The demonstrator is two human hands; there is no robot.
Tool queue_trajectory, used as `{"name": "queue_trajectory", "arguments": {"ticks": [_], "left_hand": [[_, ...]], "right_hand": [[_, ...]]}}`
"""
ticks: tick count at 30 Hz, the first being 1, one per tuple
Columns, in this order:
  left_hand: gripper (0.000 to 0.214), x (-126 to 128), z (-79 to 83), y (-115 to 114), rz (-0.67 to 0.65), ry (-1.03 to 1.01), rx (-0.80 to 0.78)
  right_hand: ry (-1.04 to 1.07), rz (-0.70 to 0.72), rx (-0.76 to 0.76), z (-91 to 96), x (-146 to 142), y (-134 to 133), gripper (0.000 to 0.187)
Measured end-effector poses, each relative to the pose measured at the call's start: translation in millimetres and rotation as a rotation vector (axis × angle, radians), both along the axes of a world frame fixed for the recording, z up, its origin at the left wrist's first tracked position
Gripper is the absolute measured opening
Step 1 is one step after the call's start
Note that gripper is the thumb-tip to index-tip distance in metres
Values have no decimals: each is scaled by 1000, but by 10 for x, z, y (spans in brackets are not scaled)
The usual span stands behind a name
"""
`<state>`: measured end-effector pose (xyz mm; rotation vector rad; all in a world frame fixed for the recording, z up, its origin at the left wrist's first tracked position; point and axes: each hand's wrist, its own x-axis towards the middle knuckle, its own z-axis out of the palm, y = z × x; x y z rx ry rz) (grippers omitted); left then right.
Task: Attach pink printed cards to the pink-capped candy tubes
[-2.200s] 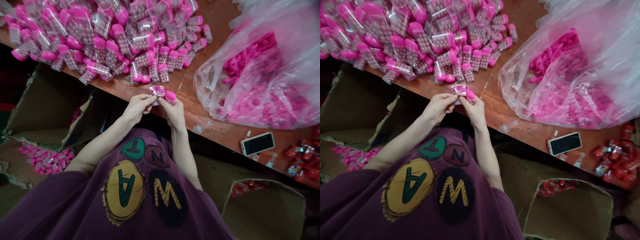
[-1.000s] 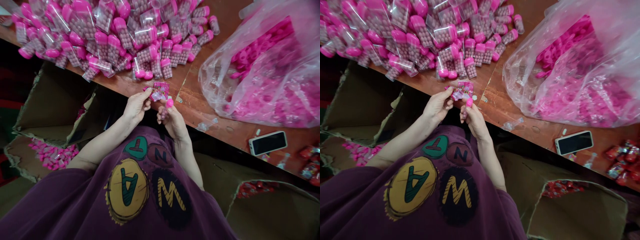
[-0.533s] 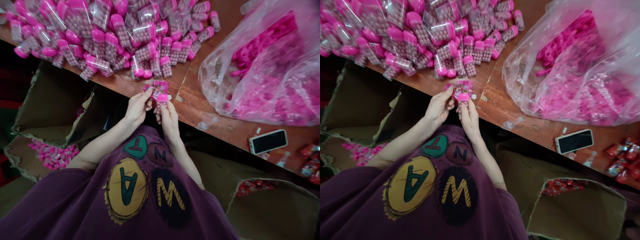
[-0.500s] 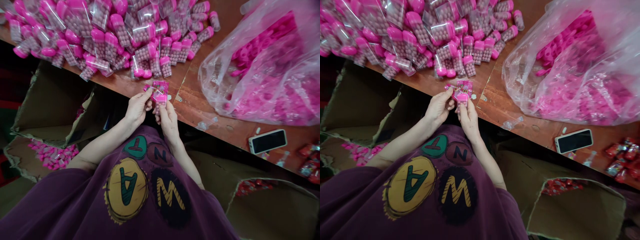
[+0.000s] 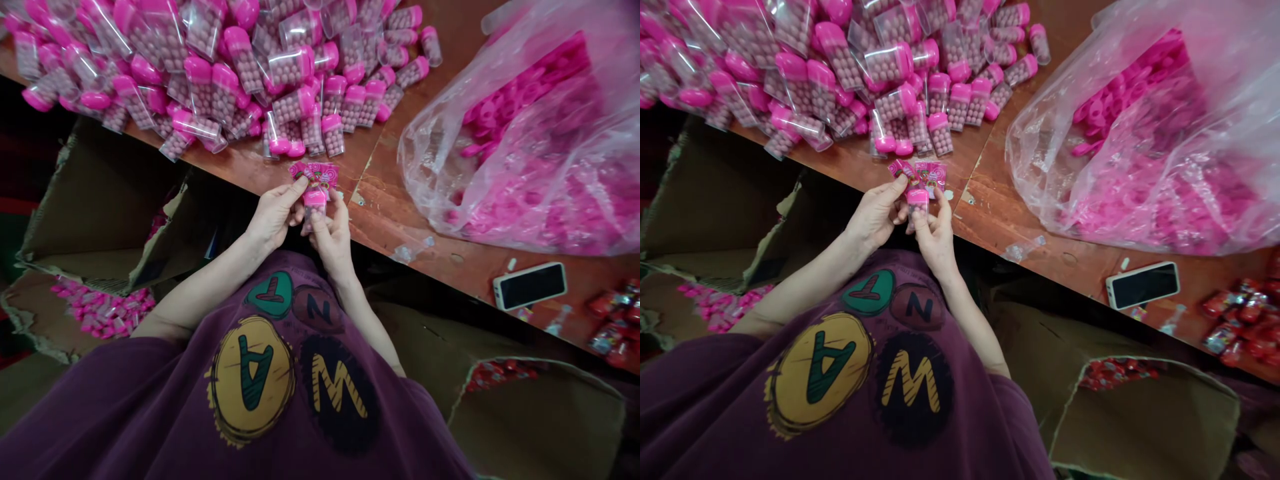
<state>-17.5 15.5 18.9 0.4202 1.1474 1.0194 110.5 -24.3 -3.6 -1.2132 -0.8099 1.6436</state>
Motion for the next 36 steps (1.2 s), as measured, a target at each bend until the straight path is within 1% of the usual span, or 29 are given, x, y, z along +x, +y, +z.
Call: {"name": "queue_trajectory", "arguments": {"ticks": [2, 5, 8, 10, 13, 15, 16, 18, 21, 23, 24, 26, 28, 30, 34, 36], "left_hand": [[44, -5, -1, -7, -6, -26, 16], [40, -11, -9, -21, -23, -52, 13], [43, -18, -16, -28, -72, -65, -7], [50, -28, -20, -28, -144, -101, 1], [59, -49, -18, -26, -251, -138, 28], [59, -63, -8, -30, -273, -138, 46], [57, -69, 0, -33, -272, -140, 51], [51, -76, 15, -45, -263, -144, 52], [43, -69, 22, -73, -230, -119, 53], [40, -54, 14, -97, -194, -94, 56], [39, -45, 8, -110, -174, -90, 53], [38, -29, -3, -136, -156, -103, 30], [42, -20, -6, -161, -177, -132, -11], [44, -23, 4, -183, -216, -149, -53], [37, -66, 47, -194, -274, -122, -70], [37, -96, 65, -173, -274, -113, -58]], "right_hand": [[-66, -13, 33, -20, 0, -11, 86], [-143, 22, 83, -24, 18, -44, 80], [-267, 30, 182, -21, 44, -70, 77], [-239, 42, 200, -24, 59, -66, 77], [-76, 92, 132, -30, 77, -38, 77], [-19, 121, 104, -37, 88, -26, 75], [-26, 121, 117, -44, 93, -26, 74], [-114, 104, 199, -67, 106, -39, 73], [-354, 98, 335, -118, 126, -76, 72], [-464, 89, 373, -148, 129, -95, 73], [-465, 86, 370, -158, 125, -100, 74], [-360, 92, 320, -162, 110, -100, 74], [-214, 95, 247, -145, 93, -91, 71], [-139, 94, 198, -115, 85, -79, 68], [-127, 127, 186, -76, 97, -55, 65], [-130, 132, 192, -74, 111, -43, 65]]}}
